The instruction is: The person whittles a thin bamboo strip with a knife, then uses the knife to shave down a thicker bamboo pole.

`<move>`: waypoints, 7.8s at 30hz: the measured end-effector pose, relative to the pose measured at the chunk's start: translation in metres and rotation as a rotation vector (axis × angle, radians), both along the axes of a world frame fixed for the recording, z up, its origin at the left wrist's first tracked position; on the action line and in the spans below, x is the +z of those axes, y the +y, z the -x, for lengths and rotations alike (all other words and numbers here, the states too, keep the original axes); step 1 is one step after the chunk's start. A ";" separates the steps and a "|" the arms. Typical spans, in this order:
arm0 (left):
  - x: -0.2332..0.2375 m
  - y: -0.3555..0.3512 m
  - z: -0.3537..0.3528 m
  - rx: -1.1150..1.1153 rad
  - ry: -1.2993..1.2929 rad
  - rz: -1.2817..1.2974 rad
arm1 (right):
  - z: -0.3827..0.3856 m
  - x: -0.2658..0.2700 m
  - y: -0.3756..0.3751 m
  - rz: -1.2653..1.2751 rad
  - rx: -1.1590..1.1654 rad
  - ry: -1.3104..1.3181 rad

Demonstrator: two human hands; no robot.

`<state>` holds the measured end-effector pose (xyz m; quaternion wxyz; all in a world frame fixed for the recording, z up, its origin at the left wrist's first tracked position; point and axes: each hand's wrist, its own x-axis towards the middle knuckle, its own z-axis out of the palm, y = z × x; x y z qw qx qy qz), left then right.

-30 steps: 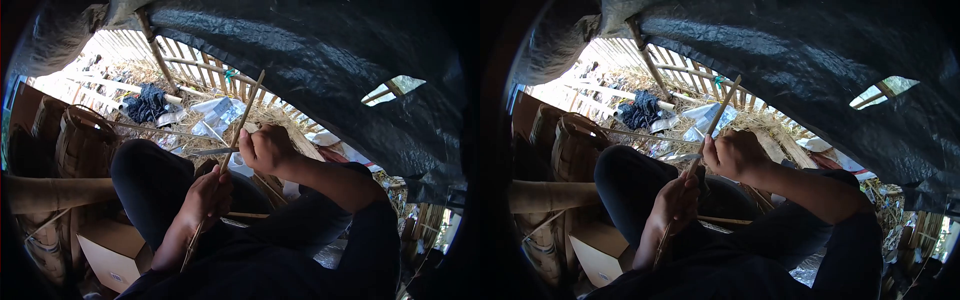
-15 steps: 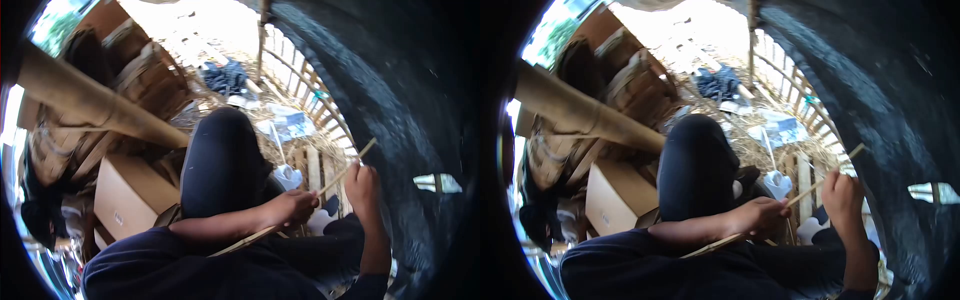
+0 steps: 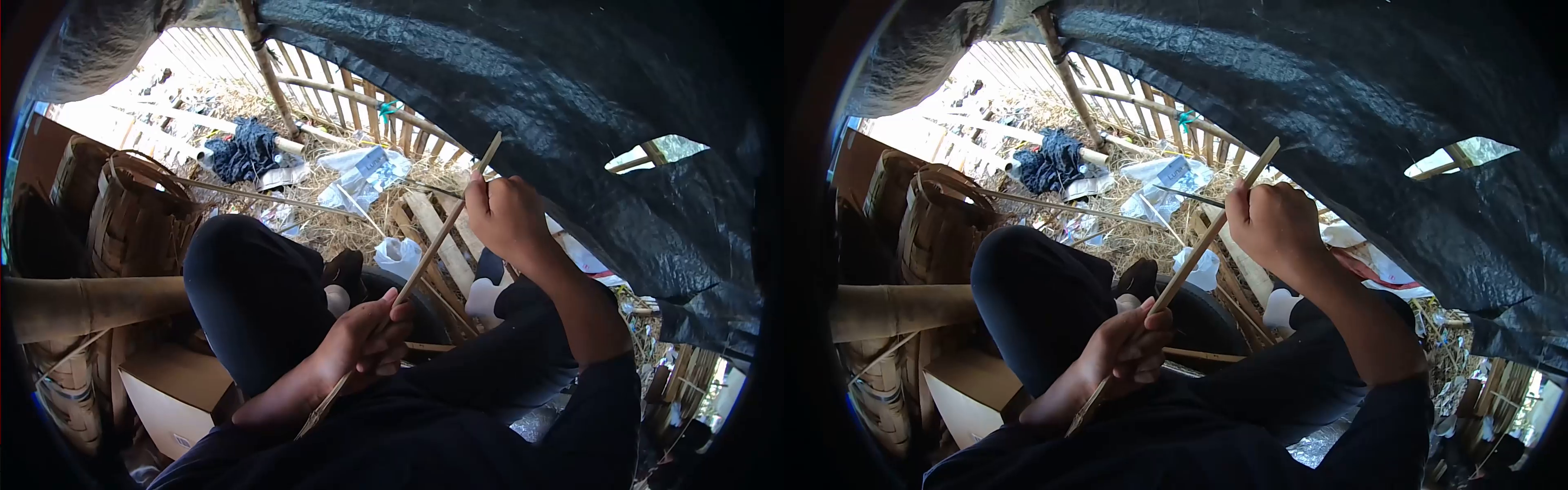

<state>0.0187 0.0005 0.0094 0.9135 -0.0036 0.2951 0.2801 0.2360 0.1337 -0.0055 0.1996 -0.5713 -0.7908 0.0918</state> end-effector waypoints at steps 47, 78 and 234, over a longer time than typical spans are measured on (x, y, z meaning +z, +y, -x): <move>0.009 -0.017 -0.002 -0.339 0.402 -0.581 | -0.039 0.078 -0.023 0.418 0.428 -0.091; -0.037 -0.015 -0.034 -0.358 0.305 -0.292 | -0.059 0.030 -0.066 0.385 0.525 0.085; -0.016 -0.042 0.004 -0.175 0.725 -0.618 | -0.003 -0.033 -0.088 0.000 0.045 0.028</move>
